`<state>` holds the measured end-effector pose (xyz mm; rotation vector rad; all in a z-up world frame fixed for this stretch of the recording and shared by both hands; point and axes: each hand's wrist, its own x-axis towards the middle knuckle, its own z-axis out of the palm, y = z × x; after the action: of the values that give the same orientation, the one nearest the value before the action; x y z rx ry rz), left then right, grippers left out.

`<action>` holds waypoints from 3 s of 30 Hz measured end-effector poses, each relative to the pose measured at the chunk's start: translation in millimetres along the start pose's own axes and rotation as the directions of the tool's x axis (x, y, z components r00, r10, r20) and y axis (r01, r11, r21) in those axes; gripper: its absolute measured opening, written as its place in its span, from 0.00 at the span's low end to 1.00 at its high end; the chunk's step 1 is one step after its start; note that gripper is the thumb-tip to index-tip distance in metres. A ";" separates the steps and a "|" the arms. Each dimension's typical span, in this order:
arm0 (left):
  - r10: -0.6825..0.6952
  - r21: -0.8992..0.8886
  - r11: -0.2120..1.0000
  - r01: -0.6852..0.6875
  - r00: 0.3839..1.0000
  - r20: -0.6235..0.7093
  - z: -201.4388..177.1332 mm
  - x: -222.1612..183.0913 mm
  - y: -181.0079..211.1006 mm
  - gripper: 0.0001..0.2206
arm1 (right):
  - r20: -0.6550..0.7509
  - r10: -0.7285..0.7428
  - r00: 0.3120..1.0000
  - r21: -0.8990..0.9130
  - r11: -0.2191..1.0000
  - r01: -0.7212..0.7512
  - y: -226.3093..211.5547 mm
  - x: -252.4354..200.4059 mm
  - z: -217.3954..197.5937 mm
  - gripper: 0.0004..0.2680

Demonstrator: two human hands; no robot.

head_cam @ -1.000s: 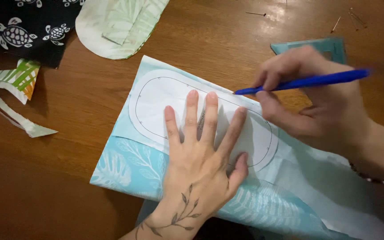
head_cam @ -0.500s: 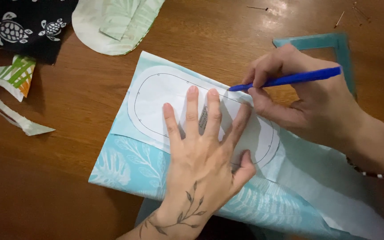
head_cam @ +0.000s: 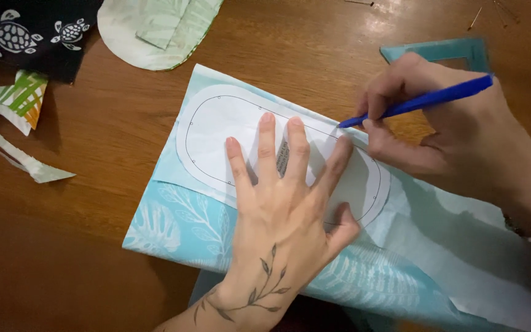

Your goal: Tracing a paper pattern onto fabric with a pen and then pinning the fabric layers together to prepare for cutting or sewing.

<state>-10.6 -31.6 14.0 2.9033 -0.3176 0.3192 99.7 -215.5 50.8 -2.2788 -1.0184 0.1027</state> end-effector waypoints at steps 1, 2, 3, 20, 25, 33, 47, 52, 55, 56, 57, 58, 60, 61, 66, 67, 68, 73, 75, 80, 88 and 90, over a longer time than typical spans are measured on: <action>0.000 0.008 1.000 0.000 1.000 -0.002 -0.6 0.5 0.2 0.33 | 0.010 -0.010 1.000 -0.014 1.000 0.010 0.2 -0.3 -1.0 0.06; 0.001 0.008 1.000 -0.001 1.000 -0.001 -0.5 0.3 0.1 0.33 | 0.009 -0.009 1.000 -0.014 1.000 0.009 -0.4 -0.8 -1.2 0.06; 0.003 0.009 1.000 -0.003 1.000 0.002 -0.4 0.2 -0.1 0.32 | 0.007 0.012 1.000 -0.018 1.000 -0.012 -1.0 -1.2 -1.5 0.06; 0.010 -0.005 1.000 -0.009 1.000 0.020 0.4 0.4 0.9 0.32 | 0.026 -0.056 0.998 0.025 0.998 0.055 -1.6 -0.6 -4.1 0.06; 0.015 0.002 1.000 -0.015 1.000 0.024 0.2 0.0 0.9 0.32 | 0.029 -0.049 0.998 0.019 0.999 0.049 -1.9 -1.0 -4.9 0.06; 0.026 0.022 0.999 -0.026 0.999 0.025 0.5 0.3 2.5 0.32 | 0.039 0.121 0.992 -0.060 0.991 -0.118 -3.0 -12.2 -10.6 0.04; 0.026 0.115 0.993 -0.029 0.999 0.029 2.8 -0.5 8.0 0.36 | 0.070 0.093 0.993 -0.083 0.993 -0.087 -2.7 -26.5 -16.9 0.04; 0.030 0.109 0.994 -0.032 0.999 0.018 5.2 -0.9 8.8 0.34 | 0.045 0.140 0.989 -0.076 0.988 -0.136 -1.6 -34.4 -15.2 0.04; 0.038 0.143 0.989 -0.043 0.999 0.039 5.6 -1.5 9.0 0.34 | 0.042 0.136 0.990 -0.071 0.989 -0.132 -3.4 -38.4 -16.2 0.04; 0.039 0.144 0.989 -0.044 0.998 0.040 6.1 -1.8 9.0 0.34 | 0.041 0.136 0.990 -0.071 0.989 -0.133 -2.1 -39.9 -16.5 0.04; 0.039 0.141 0.989 -0.044 0.998 0.041 6.5 -2.0 8.9 0.34 | 0.053 0.136 0.989 -0.081 0.988 -0.132 -0.8 -41.3 -16.9 0.04; 0.041 0.138 0.989 -0.046 0.998 0.041 7.0 -1.8 8.9 0.35 | 0.063 0.138 0.988 -0.092 0.987 -0.132 0.5 -42.8 -17.5 0.04; 0.037 0.125 0.991 -0.041 0.999 0.032 7.6 -2.2 9.7 0.34 | 0.056 0.152 0.987 -0.085 0.985 -0.147 0.2 -45.2 -16.1 0.04; 0.031 0.113 0.993 -0.034 0.999 0.025 8.0 -2.4 9.9 0.34 | 0.051 0.166 0.985 -0.076 0.984 -0.162 0.0 -46.2 -15.4 0.05; 0.028 0.098 0.995 -0.028 1.000 -0.006 10.0 -2.7 10.7 0.34 | 0.037 0.144 0.989 -0.091 0.986 -0.140 -3.7 -51.8 -15.2 0.05; 0.022 0.074 0.997 -0.021 1.000 -0.020 11.7 -3.2 10.8 0.34 | 0.045 0.137 0.990 -0.123 0.984 -0.130 -3.8 -53.3 -15.9 0.04; 0.024 0.073 0.997 -0.022 1.000 -0.021 11.4 -3.5 10.6 0.34 | 0.044 0.138 0.989 -0.124 0.984 -0.131 -4.4 -53.9 -15.2 0.04; 0.020 0.004 1.000 -0.019 1.000 -0.019 14.3 -6.7 8.4 0.32 | 0.026 0.164 0.986 -0.062 0.985 -0.162 -6.0 -60.1 -14.1 0.05; 0.021 0.016 1.000 -0.021 1.000 -0.014 15.7 -7.5 7.9 0.32 | 0.010 0.174 0.985 -0.036 0.984 -0.174 -10.8 -61.4 -13.0 0.05; 0.022 0.014 1.000 -0.022 0.999 -0.031 16.8 -9.0 8.1 0.32 | -0.005 0.166 0.986 -0.028 0.986 -0.166 -11.3 -66.2 -11.6 0.05; 0.022 0.017 1.000 -0.022 1.000 -0.022 20.6 -11.1 7.1 0.32 | 0.007 0.196 0.981 0.054 0.979 -0.196 -18.3 -70.4 -9.2 0.05; 0.020 0.015 1.000 -0.019 0.999 -0.028 20.9 -11.2 7.6 0.31 | -0.002 0.183 0.983 0.040 0.982 -0.183 -17.8 -71.0 -8.4 0.05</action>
<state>-19.1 -41.4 -7.3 2.9090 -0.3405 0.3668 41.3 -260.2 55.2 -2.3314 -0.7949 0.1914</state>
